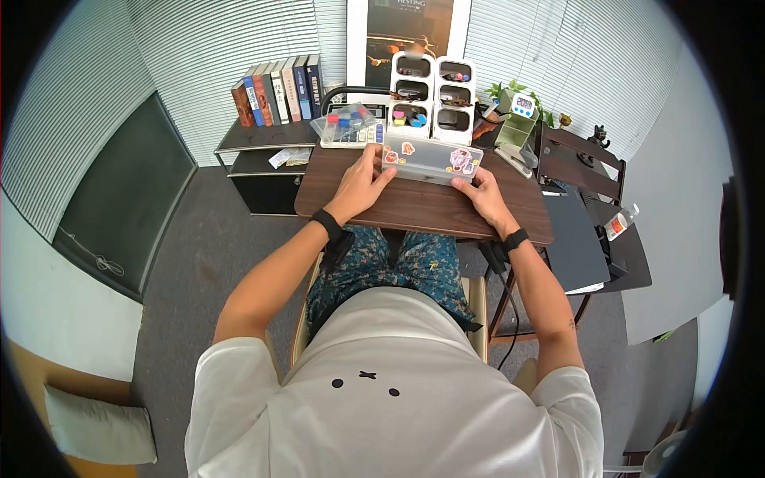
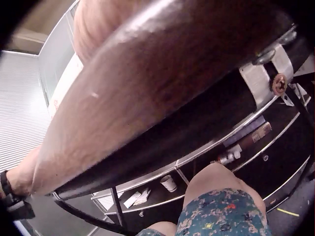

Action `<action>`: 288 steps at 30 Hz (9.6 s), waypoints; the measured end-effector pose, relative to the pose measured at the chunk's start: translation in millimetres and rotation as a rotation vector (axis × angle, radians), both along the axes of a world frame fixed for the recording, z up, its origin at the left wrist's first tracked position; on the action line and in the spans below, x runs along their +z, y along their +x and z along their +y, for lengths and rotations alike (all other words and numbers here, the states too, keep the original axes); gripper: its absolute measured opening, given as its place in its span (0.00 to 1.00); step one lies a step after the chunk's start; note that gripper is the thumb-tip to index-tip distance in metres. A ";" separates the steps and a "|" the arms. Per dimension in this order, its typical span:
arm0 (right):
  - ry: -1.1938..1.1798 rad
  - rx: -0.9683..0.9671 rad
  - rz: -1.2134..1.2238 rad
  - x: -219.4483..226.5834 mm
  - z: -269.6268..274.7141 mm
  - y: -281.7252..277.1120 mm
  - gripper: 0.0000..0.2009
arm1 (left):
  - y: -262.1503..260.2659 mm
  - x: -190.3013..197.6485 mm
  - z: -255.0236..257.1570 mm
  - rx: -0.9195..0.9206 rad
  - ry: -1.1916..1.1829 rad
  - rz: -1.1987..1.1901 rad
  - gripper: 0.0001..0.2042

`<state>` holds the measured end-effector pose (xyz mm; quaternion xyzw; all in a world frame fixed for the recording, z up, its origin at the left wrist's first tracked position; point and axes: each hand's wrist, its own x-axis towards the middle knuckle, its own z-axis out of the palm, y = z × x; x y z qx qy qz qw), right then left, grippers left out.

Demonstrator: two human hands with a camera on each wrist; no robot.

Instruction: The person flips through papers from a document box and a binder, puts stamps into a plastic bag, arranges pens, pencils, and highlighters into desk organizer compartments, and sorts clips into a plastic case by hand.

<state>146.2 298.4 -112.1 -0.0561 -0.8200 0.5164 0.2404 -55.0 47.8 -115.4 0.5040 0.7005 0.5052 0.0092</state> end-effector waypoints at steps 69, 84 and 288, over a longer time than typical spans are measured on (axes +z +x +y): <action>0.920 0.169 -0.059 41.7 -136.2 -14.9 0.23 | -27.4 68.8 -66.1 -0.049 -0.318 -0.641 0.50; 0.806 -0.231 -0.064 20.5 -38.4 -16.6 0.13 | -36.9 33.1 -65.2 -0.043 -0.297 -0.264 0.28; 0.933 -0.017 -0.217 38.1 -71.2 -99.2 0.03 | -21.8 59.7 -95.0 0.053 -0.236 0.235 0.19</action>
